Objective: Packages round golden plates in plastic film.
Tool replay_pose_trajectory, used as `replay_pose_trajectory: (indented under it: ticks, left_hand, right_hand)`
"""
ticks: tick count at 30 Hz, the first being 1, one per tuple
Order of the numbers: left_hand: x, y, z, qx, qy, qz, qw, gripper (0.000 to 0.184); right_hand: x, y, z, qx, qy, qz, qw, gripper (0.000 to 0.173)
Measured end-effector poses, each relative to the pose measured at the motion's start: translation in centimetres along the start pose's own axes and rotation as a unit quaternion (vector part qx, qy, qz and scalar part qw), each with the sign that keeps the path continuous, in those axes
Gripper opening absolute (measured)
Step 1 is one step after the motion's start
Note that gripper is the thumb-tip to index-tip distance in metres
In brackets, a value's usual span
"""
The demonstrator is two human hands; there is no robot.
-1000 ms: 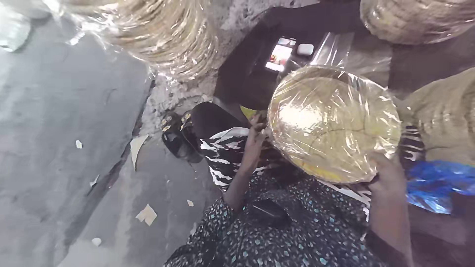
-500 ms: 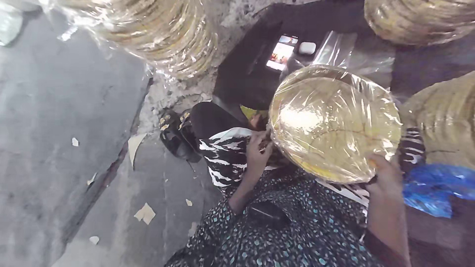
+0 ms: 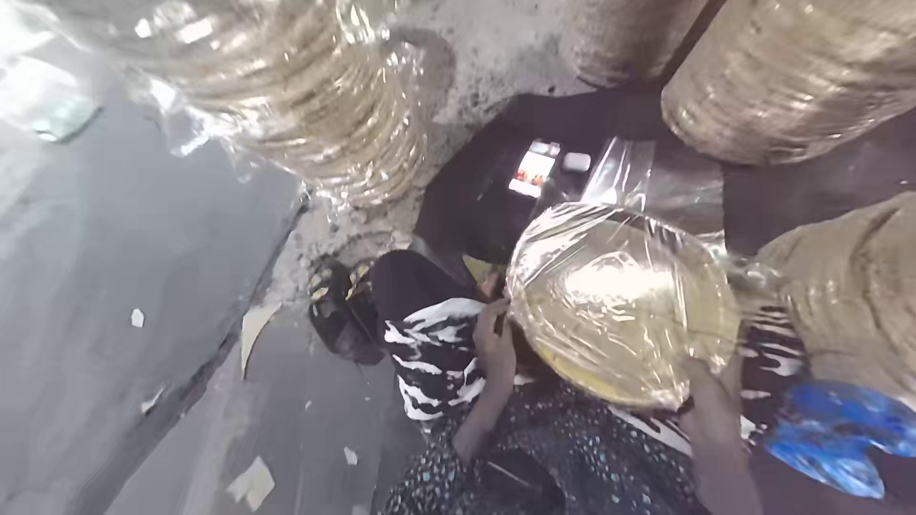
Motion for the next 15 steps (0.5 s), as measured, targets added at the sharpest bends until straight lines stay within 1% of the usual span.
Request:
replay_pose_trajectory:
  ticks: [3,6,9,12,15]
  left_hand:
    - [-0.2,0.0,-0.1,-0.001,-0.014,0.009,1.0,0.025]
    - [-0.5,0.2,0.4,0.004,-0.02,-0.014,1.0,0.025]
    - [-0.2,0.4,0.6,0.005,-0.031,-0.02,0.999,0.025]
    - [0.1,0.7,-0.3,0.007,-0.04,-0.011,0.999,0.025]
    - [0.3,1.0,-0.5,-0.05,-0.069,-0.035,0.996,0.028]
  right_hand:
    - [0.4,0.1,-0.3,0.008,0.004,0.009,1.0,0.08]
    - [0.2,0.1,-0.2,0.017,-0.004,0.016,1.0,0.078]
    - [0.0,0.2,-0.3,0.021,-0.029,0.034,0.999,0.073]
    - [0.2,0.6,-0.8,0.04,-0.051,0.05,0.997,0.072]
    - [0.4,0.7,-0.8,0.054,-0.048,0.064,0.995,0.072]
Point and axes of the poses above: each hand's wrist, its own x-axis away from the middle knuckle, its own y-axis out of the palm, z = x × y, the point moved 9 cm from there along -x, towards the middle knuckle, and after that the axes turned 10 degrees about -z, right-handed, at the moved point
